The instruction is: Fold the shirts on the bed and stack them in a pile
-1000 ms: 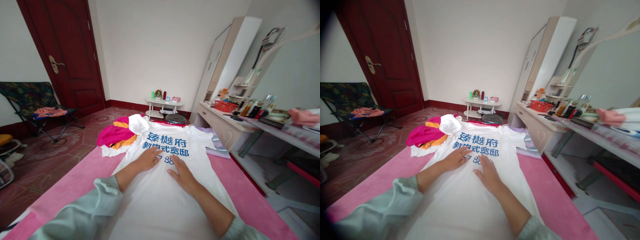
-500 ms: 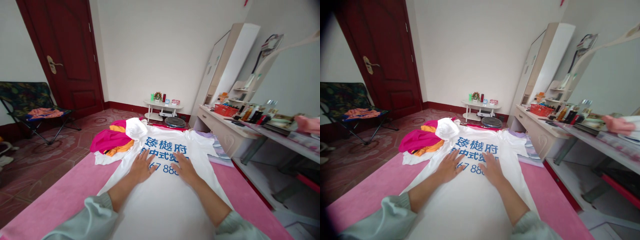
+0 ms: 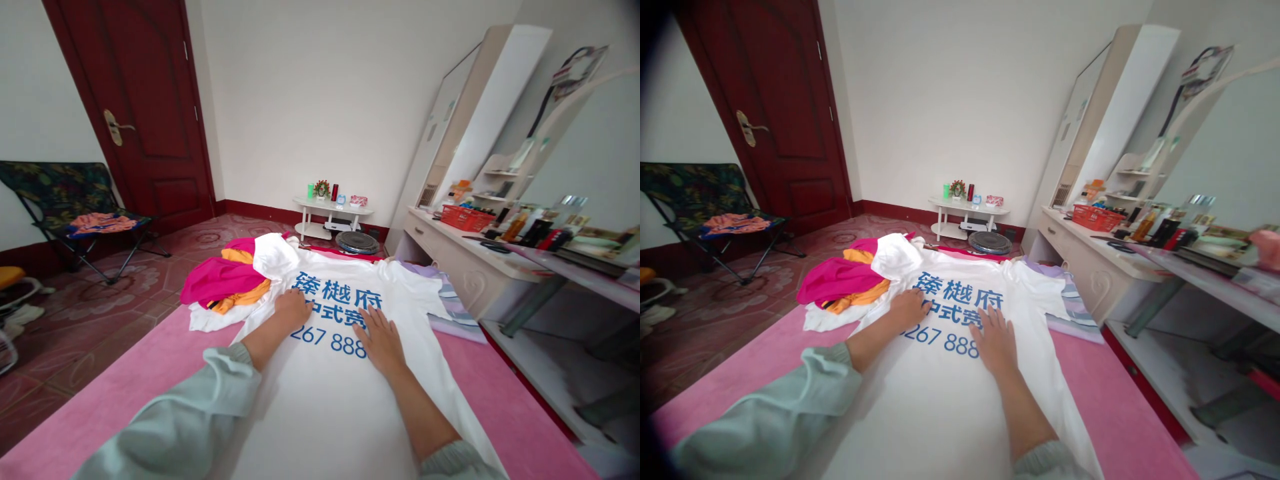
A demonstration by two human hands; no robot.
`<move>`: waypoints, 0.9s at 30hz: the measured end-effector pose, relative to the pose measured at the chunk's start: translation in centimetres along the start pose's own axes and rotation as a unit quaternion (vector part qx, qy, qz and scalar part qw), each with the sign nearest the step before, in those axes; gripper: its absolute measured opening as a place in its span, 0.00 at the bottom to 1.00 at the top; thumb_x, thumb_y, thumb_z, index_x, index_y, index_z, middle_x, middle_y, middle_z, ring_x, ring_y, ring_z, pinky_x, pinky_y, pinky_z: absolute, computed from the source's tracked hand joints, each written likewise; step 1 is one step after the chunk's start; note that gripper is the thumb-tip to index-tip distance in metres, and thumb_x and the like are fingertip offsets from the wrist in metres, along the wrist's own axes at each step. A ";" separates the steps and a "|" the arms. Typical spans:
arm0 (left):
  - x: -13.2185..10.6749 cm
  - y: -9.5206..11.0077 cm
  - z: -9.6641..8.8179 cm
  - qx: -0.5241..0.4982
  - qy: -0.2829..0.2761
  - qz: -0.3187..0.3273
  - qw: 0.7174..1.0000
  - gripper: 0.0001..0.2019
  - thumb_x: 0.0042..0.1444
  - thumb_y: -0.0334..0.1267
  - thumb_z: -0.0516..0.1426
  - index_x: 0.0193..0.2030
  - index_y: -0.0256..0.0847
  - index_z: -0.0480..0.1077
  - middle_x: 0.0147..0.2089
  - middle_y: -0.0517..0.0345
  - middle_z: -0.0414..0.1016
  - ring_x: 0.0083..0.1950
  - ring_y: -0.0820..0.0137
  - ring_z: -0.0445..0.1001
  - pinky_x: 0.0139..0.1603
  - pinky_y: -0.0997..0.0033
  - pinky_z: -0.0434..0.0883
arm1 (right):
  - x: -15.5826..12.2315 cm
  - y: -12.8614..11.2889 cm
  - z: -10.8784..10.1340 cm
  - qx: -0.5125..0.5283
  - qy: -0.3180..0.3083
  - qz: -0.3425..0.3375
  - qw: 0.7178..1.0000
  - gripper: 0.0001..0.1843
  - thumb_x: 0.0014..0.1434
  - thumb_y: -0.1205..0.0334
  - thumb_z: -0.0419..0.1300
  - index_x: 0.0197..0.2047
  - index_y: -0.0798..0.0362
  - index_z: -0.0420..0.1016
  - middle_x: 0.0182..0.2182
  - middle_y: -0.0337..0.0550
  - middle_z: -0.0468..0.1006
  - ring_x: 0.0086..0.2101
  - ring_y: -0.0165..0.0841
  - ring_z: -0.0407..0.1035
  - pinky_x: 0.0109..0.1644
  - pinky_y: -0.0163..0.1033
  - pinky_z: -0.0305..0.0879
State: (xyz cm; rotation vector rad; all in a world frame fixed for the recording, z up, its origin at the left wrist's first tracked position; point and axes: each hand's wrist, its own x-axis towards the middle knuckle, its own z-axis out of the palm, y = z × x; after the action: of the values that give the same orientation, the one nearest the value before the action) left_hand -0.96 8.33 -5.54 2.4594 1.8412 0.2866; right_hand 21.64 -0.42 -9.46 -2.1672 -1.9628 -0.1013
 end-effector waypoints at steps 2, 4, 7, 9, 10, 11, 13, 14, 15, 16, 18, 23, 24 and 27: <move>0.4 1.4 0.0 0.007 0.008 -0.010 1.000 0.21 0.59 0.47 0.50 0.46 0.30 0.73 0.49 0.33 0.71 0.53 0.46 0.68 0.48 0.50 0.67 | -0.1 -0.1 -0.1 -0.002 0.000 0.003 1.000 0.30 0.65 0.44 0.38 0.66 0.44 0.53 0.67 0.39 0.50 0.65 0.39 0.40 0.65 0.52 0.40; 1.0 2.7 0.0 0.006 0.025 0.016 1.000 0.20 0.60 0.47 0.49 0.47 0.33 0.72 0.51 0.35 0.70 0.55 0.48 0.67 0.52 0.51 0.65 | -0.1 -0.2 -0.1 -0.003 -0.001 0.008 1.000 0.30 0.65 0.44 0.38 0.66 0.44 0.53 0.67 0.39 0.49 0.65 0.39 0.40 0.65 0.52 0.40; 2.5 3.6 0.3 -0.008 0.055 0.091 0.994 0.23 0.62 0.49 0.46 0.59 0.42 0.64 0.63 0.46 0.61 0.64 0.57 0.57 0.63 0.58 0.55 | -0.1 -0.3 -0.1 -0.003 0.001 0.009 1.000 0.30 0.65 0.44 0.38 0.66 0.45 0.54 0.67 0.39 0.49 0.65 0.39 0.40 0.65 0.53 0.41; 3.9 3.6 1.0 -0.015 0.040 0.116 0.992 0.28 0.62 0.53 0.45 0.65 0.44 0.56 0.68 0.48 0.53 0.69 0.57 0.49 0.67 0.57 0.48 | 0.0 -0.3 -0.1 -0.001 0.003 0.006 1.000 0.30 0.65 0.44 0.38 0.66 0.45 0.54 0.67 0.40 0.49 0.65 0.40 0.40 0.65 0.53 0.41; 4.7 3.4 1.5 -0.017 0.018 0.116 0.993 0.30 0.62 0.55 0.44 0.67 0.44 0.53 0.69 0.47 0.50 0.70 0.55 0.46 0.67 0.54 0.46 | 0.0 -0.2 0.0 0.000 0.003 0.006 1.000 0.30 0.65 0.44 0.38 0.66 0.45 0.54 0.67 0.40 0.50 0.65 0.40 0.40 0.65 0.53 0.41; 5.5 3.2 1.9 -0.017 -0.008 0.112 0.993 0.32 0.61 0.57 0.43 0.67 0.43 0.52 0.70 0.46 0.48 0.70 0.53 0.44 0.67 0.52 0.46 | 0.1 -0.2 0.0 0.001 0.002 0.005 1.000 0.30 0.65 0.44 0.38 0.66 0.44 0.54 0.67 0.40 0.50 0.65 0.40 0.40 0.65 0.53 0.41; 6.9 2.7 2.7 -0.014 -0.057 0.100 0.993 0.34 0.60 0.61 0.42 0.68 0.45 0.52 0.70 0.45 0.47 0.70 0.51 0.43 0.66 0.48 0.46 | 0.1 -0.1 0.0 0.003 0.002 0.004 1.000 0.31 0.64 0.43 0.38 0.66 0.44 0.54 0.67 0.39 0.50 0.65 0.40 0.41 0.65 0.53 0.40; 7.4 2.6 3.0 -0.012 -0.070 0.096 0.993 0.35 0.59 0.62 0.42 0.68 0.45 0.52 0.71 0.45 0.46 0.70 0.50 0.43 0.66 0.47 0.46 | 0.1 -0.1 0.1 0.004 0.002 0.003 1.000 0.31 0.64 0.43 0.38 0.66 0.44 0.54 0.67 0.39 0.50 0.65 0.40 0.41 0.65 0.53 0.40; 7.8 2.6 3.2 -0.012 -0.077 0.093 0.993 0.35 0.58 0.63 0.42 0.68 0.46 0.52 0.71 0.45 0.45 0.70 0.49 0.44 0.66 0.46 0.46 | 0.2 0.0 0.1 0.004 0.002 0.003 1.000 0.30 0.64 0.43 0.38 0.66 0.43 0.54 0.67 0.39 0.50 0.65 0.39 0.41 0.65 0.53 0.40; 8.0 2.6 3.4 -0.011 -0.082 0.089 0.993 0.36 0.58 0.63 0.42 0.68 0.46 0.52 0.71 0.45 0.44 0.70 0.48 0.43 0.65 0.45 0.46 | 0.2 0.0 0.1 0.003 0.002 0.002 1.000 0.31 0.64 0.43 0.38 0.66 0.43 0.54 0.67 0.39 0.50 0.65 0.39 0.41 0.65 0.53 0.40; 7.8 2.7 3.4 -0.009 -0.088 0.083 0.993 0.36 0.58 0.63 0.41 0.69 0.44 0.50 0.71 0.44 0.42 0.70 0.47 0.41 0.65 0.43 0.44 | 0.2 0.0 0.1 0.002 0.001 0.004 1.000 0.31 0.64 0.43 0.37 0.66 0.43 0.53 0.67 0.39 0.49 0.65 0.39 0.40 0.65 0.53 0.41; 4.2 1.7 2.6 -0.006 -0.115 0.110 0.987 0.37 0.59 0.62 0.42 0.70 0.44 0.46 0.72 0.47 0.37 0.71 0.51 0.37 0.66 0.46 0.44 | 0.2 0.0 0.0 0.001 -0.010 0.007 1.000 0.31 0.64 0.43 0.38 0.66 0.43 0.53 0.67 0.38 0.49 0.65 0.39 0.40 0.65 0.53 0.41; 3.0 1.1 2.2 -0.013 -0.126 0.121 0.985 0.37 0.58 0.62 0.43 0.69 0.44 0.47 0.72 0.49 0.38 0.71 0.51 0.37 0.66 0.47 0.45 | 0.2 0.0 0.0 0.000 -0.009 0.007 1.000 0.30 0.64 0.43 0.38 0.66 0.43 0.53 0.67 0.38 0.49 0.65 0.39 0.41 0.65 0.53 0.41; -0.9 -1.1 0.7 -0.064 -0.136 0.152 0.977 0.36 0.54 0.61 0.51 0.67 0.46 0.55 0.71 0.52 0.45 0.71 0.54 0.43 0.66 0.54 0.51 | 0.1 0.0 0.1 -0.004 0.000 0.006 1.000 0.30 0.64 0.44 0.38 0.66 0.44 0.54 0.67 0.39 0.50 0.65 0.39 0.42 0.65 0.52 0.42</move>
State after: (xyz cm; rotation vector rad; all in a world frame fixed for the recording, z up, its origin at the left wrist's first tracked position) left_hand -2.08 7.86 -6.52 2.5335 1.3010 0.0717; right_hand 21.65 -0.28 -9.54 -2.1836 -1.9534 -0.1085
